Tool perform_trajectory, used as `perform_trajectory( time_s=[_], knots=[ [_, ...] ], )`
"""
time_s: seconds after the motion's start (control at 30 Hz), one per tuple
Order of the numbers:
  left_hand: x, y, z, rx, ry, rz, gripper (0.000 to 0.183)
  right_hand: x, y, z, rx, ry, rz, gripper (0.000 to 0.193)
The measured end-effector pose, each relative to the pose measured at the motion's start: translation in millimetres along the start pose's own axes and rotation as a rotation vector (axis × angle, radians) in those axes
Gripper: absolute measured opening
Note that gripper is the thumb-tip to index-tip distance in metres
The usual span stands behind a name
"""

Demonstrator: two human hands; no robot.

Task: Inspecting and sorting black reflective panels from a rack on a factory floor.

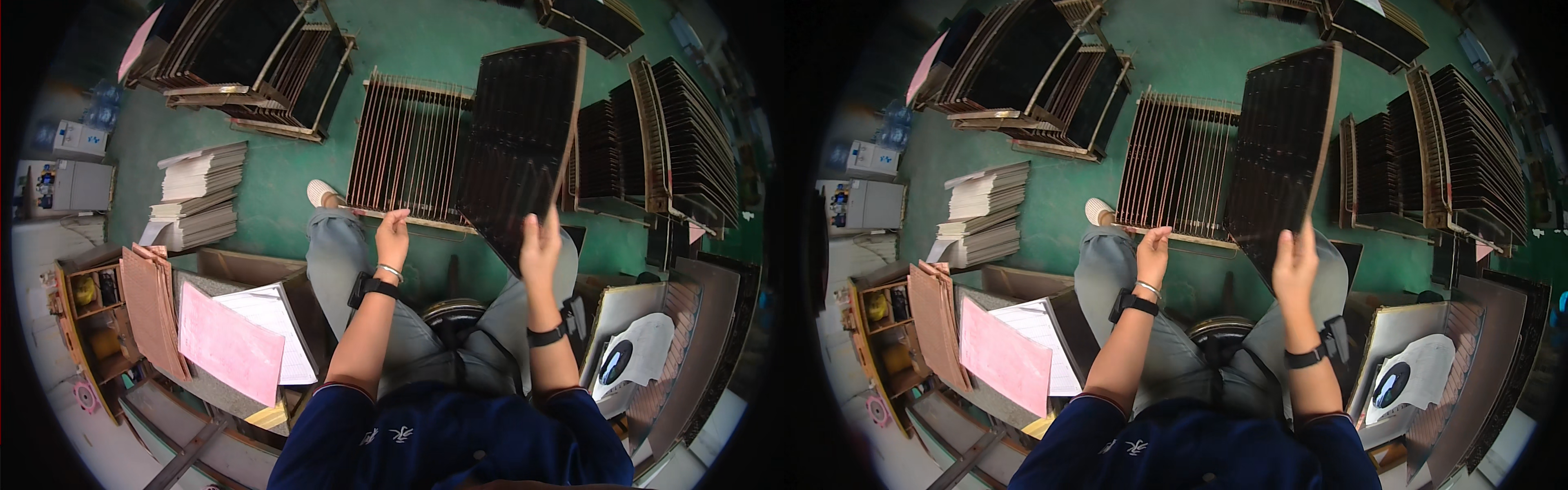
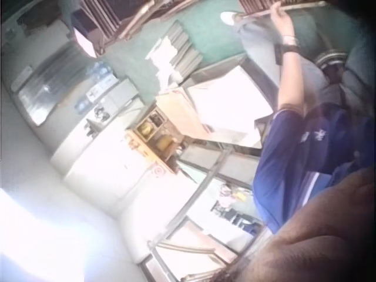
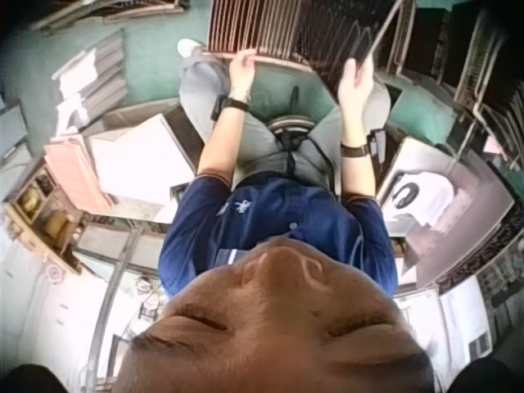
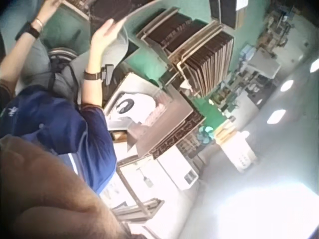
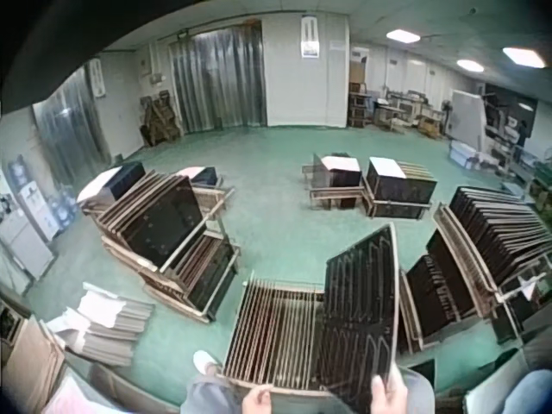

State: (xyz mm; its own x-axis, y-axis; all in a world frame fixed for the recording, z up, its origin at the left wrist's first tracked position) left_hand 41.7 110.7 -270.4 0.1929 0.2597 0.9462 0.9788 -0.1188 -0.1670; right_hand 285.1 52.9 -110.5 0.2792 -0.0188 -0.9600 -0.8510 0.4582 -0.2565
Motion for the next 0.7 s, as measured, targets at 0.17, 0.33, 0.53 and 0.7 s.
perform_trajectory(
  time_s=[0.17,0.33,0.53,0.7],
  knots=[
    [9,20,21,0.032,0.054,0.166,0.017,46,51,11,-0.022,0.013,-0.268,0.045],
    [19,48,43,0.02,0.189,0.374,0.016,71,61,31,0.0,0.017,-0.181,0.048],
    [16,87,62,0.044,0.233,0.565,0.02,100,78,73,-0.088,0.072,-0.275,0.049],
    [13,111,65,-0.041,0.211,0.763,0.029,151,110,70,-0.217,0.228,-0.317,0.053]
  ],
)
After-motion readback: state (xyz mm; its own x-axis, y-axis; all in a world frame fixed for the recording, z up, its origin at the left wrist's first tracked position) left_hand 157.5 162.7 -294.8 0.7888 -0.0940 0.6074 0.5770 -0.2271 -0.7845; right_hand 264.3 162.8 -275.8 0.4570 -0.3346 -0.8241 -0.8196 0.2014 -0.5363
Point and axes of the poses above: each hand's wrist, its own z-axis towards the middle knuckle, its own y-axis out of the palm, x = y × z, the point moved 4 cm from there along z, towards the middle knuckle, and after that the axes turned 6 degrees about -x, right-handed, at the moved point
